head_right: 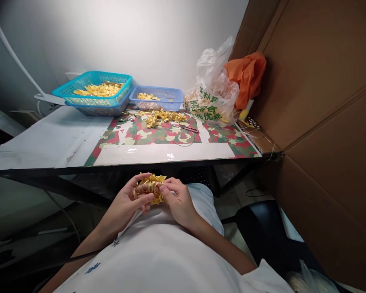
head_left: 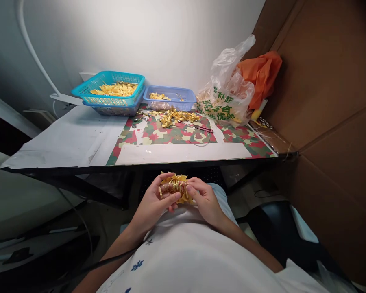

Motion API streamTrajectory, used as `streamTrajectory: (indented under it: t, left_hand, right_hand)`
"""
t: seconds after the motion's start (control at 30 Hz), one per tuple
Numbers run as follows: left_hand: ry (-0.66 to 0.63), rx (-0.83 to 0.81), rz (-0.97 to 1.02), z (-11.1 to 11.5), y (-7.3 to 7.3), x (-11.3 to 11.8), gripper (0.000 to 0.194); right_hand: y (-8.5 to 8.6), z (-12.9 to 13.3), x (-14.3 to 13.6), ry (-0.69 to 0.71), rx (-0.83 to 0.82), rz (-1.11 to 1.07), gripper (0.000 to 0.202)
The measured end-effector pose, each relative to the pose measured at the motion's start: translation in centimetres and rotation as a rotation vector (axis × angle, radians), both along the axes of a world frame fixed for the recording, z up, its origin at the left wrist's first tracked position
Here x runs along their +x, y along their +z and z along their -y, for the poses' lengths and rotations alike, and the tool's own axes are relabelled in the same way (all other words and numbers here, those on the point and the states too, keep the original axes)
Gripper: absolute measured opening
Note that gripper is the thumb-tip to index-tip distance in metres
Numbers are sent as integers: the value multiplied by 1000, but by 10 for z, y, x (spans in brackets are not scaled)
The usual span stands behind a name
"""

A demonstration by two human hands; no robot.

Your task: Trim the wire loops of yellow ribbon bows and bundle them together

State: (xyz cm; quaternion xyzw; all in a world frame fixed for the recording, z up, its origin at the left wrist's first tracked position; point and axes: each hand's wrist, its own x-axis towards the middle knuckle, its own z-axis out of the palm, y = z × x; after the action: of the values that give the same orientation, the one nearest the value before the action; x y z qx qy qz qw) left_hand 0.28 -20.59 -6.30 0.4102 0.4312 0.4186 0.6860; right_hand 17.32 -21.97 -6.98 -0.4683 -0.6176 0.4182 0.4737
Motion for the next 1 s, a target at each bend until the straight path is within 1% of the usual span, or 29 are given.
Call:
streamTrajectory:
  t: [0.13,0.2,0.33,0.47,0.7,0.77,0.83,0.87,1.0]
  left_hand:
    - [81,40,29,-1,-1,0,60]
    - [96,37,44,-2,-1,0,58]
    - [89,30,53,0,0,0,57]
    - [76,28,34,1,1,2,61]
    - [82,46,71,1,-2,2,51]
    - [83,36,76,1,-3,2,50]
    - [87,28,84,2,-3,2,49]
    - [88,22,91,2,-2,2,49]
    - [88,5,118,2,0,3,49]
  right_hand:
    - [1,1,-1,9,-20,-88,31]
    - [2,1,-1,-4,-54,-119,27]
    - [3,0,-2,-42,-115,-178,27]
    - [3,1,-5,-63,-114,-194,27]
    - [2,3,-7,-89,-160,-270,23]
    - [1,3,-7,-93,-148,-255,26]
    - [1,4,-8,-100,-116,-196,22]
    - [1,5,-9,-110,-96,-156,19]
    - [4,6,-12,-178,7,-21,19]
